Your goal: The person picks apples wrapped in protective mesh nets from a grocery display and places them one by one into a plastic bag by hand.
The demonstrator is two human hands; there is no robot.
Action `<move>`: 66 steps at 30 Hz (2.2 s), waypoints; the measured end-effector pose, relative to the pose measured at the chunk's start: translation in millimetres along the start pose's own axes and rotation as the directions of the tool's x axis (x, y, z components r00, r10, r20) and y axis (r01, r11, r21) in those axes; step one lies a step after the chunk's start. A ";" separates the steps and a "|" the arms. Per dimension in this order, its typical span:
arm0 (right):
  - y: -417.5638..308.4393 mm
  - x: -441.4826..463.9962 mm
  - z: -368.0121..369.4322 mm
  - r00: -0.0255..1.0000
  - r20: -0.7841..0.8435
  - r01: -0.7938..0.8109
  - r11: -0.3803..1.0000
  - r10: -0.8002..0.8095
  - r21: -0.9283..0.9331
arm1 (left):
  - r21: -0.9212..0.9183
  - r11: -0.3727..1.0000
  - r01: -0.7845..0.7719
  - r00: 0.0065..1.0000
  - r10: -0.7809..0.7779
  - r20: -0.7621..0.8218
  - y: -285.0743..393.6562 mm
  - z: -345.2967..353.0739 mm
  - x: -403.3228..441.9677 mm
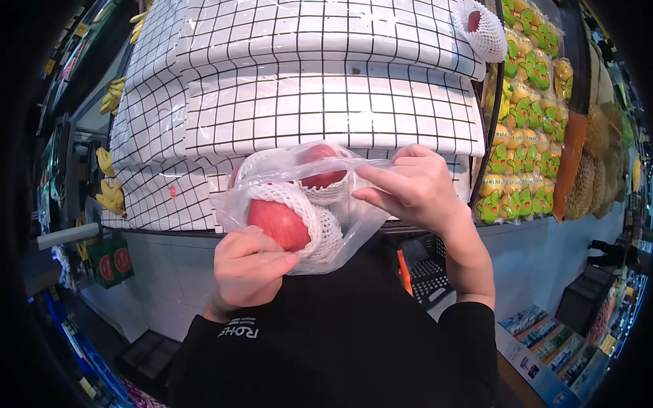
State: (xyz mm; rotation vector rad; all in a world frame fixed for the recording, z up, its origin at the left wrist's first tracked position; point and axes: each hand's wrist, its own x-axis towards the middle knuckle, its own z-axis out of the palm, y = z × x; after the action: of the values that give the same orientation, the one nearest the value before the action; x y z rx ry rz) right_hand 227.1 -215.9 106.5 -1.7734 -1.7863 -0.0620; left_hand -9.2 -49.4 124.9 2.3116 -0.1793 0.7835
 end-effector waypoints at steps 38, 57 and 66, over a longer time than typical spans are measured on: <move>-51.1 22.6 -16.3 0.685 0.053 -0.434 0.349 0.726 0.831 | -0.729 0.684 -0.022 0.403 -0.661 -0.633 -3.7 6.8 5.3; -19.6 6.3 -7.2 0.647 -0.619 -0.356 0.895 0.444 0.270 | -0.628 0.719 0.297 0.793 -0.552 -0.256 -20.7 19.2 24.5; -24.7 17.4 -5.3 0.800 0.332 -0.578 0.791 0.500 0.201 | -0.552 0.792 0.260 0.875 -0.435 -0.213 -28.9 26.2 29.3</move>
State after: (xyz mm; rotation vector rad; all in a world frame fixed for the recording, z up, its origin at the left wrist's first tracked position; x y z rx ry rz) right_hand 207.9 -205.2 127.9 -2.0668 -1.2822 0.6734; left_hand 36.7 -42.0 110.2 1.6127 0.1817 0.7991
